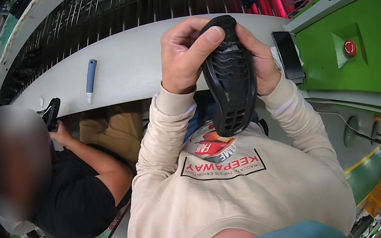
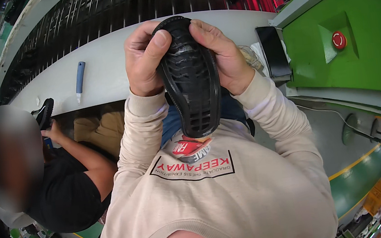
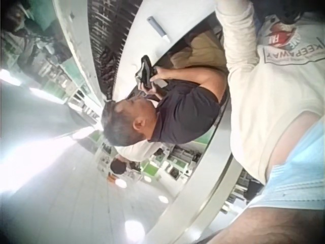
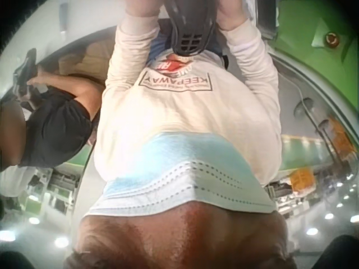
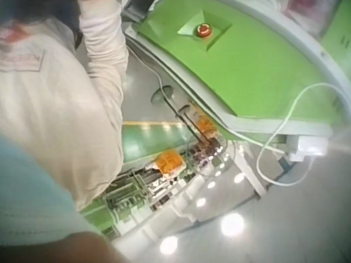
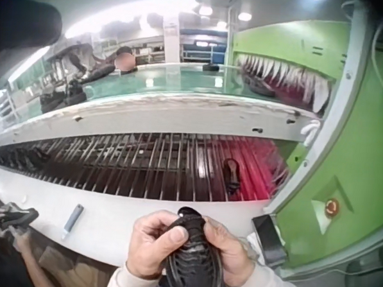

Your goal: The person is checking the shoe components and assembling the shoe.

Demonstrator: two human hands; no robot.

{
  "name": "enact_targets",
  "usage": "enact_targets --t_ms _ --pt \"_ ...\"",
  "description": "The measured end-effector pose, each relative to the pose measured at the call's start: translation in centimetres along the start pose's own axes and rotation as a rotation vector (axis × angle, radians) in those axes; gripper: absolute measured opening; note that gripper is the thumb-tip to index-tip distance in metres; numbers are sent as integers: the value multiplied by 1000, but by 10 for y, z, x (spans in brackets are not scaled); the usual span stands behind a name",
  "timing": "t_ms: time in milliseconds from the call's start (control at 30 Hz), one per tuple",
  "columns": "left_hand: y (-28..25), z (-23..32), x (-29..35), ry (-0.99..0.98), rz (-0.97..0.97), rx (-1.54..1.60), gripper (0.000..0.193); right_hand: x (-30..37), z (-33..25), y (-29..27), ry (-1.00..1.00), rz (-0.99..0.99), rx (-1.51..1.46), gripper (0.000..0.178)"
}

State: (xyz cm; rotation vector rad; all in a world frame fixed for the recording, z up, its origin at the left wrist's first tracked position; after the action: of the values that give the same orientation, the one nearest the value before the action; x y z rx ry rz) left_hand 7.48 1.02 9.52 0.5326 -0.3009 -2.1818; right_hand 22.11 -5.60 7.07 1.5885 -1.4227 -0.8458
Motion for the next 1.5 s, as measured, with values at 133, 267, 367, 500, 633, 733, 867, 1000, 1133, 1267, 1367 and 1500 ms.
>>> enact_targets --t_ms 133,267,367,500,633,733,867,1000,1133,1267,1367,1500 --pt "-19 -1 -14 2 83 -262 20 -11 -21 -5 -137 53 213 25" --pt "-66 -27 -20 17 195 -496 22 -12 -62 -21 -383 157 1136 57" --pt "-100 -45 -20 -24 365 -492 27 -10 -64 -48 -325 319 1669 81" --pt "-121 -56 -16 -49 428 -437 27 -9 -38 -64 -63 247 2056 92" --pt "-127 -63 -12 -26 455 -252 28 -3 -21 -65 -173 247 2136 80" --pt "-135 -65 -11 -40 484 -68 28 5 -13 -68 -343 232 2055 75" --pt "-117 -53 -15 -24 454 -40 24 32 -2 -56 -679 238 1993 73" --pt "-108 -46 -15 10 448 -17 25 59 28 -69 -728 205 1548 90" --pt "-113 -46 -18 274 103 292 25 59 36 -71 -655 216 1571 95" --pt "-80 -21 -6 72 407 -139 28 51 41 -51 -593 283 1173 99" --pt "-74 -17 2 119 404 -246 36 53 52 -32 -467 201 956 99" --pt "-56 -7 10 135 348 -240 46 48 74 -18 -446 85 939 106"
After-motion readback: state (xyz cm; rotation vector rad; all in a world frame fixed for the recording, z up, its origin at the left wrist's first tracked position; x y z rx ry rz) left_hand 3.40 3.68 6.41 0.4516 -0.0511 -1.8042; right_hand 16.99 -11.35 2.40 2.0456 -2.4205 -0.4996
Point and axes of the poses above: each hand's wrist, its own x-axis away from the middle knuckle, its own y-axis out of the palm, z = x × y, the point moved 3 cm from there along -x, towards the middle knuckle, and after that the axes turned 7 degrees about -x, right-handed, at the moved point
